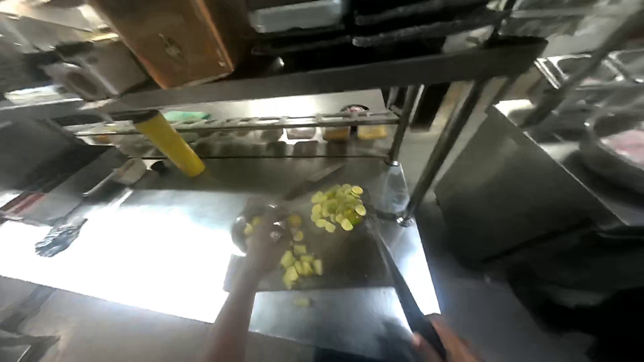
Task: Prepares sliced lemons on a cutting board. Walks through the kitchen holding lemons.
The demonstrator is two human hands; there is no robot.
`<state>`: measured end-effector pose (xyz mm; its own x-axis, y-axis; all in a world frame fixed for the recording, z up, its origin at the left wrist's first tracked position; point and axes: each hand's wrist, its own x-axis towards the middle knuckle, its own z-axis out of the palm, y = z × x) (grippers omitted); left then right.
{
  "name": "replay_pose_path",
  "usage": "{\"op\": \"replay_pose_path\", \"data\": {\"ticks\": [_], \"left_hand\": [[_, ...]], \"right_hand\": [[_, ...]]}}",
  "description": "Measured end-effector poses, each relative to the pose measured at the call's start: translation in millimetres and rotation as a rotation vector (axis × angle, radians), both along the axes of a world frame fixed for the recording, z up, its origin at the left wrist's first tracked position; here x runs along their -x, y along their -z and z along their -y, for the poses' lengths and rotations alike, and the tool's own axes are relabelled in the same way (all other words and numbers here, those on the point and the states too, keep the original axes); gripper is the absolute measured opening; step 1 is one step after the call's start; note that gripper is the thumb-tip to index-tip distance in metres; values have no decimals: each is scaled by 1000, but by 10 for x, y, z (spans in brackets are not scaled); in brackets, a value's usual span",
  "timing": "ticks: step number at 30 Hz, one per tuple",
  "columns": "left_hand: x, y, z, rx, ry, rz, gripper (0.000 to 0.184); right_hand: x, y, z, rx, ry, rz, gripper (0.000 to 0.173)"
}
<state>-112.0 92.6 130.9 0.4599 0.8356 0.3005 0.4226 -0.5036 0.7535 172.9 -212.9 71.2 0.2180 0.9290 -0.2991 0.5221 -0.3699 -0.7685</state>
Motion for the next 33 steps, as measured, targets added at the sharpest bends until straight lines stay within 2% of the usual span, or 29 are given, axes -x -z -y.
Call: {"op": "replay_pose_path", "data": {"ticks": [4,6,8,13,15,20,26,29,33], "left_hand": [[-545,550,609,173,186,82,47],[-713,771,775,227,196,55,49],[-800,801,870,213,151,-58,47],[-914,587,844,90,127,-364,42],[-979,600,820,177,159,-384,44],[-1048,883,875,243,150,-160,41],[-959,1205,847,58,234,135,22],[-945,1230,903,27,228,156,28],[-977,1308,949,-135,192,169,34]], "right_hand": [[91,-188,-171,251,-117,109,43],[110,-228,-217,310,-132,124,42],[102,-236,-213,341,-114,122,40],[34,-186,-147,364,-64,110,39],[37,-200,-157,392,-82,134,40],[118,-229,-256,462,-156,221,39],[137,-267,-328,482,-238,278,39],[133,-282,-345,471,-232,297,38],[131,-255,-371,473,-217,317,37]]}}
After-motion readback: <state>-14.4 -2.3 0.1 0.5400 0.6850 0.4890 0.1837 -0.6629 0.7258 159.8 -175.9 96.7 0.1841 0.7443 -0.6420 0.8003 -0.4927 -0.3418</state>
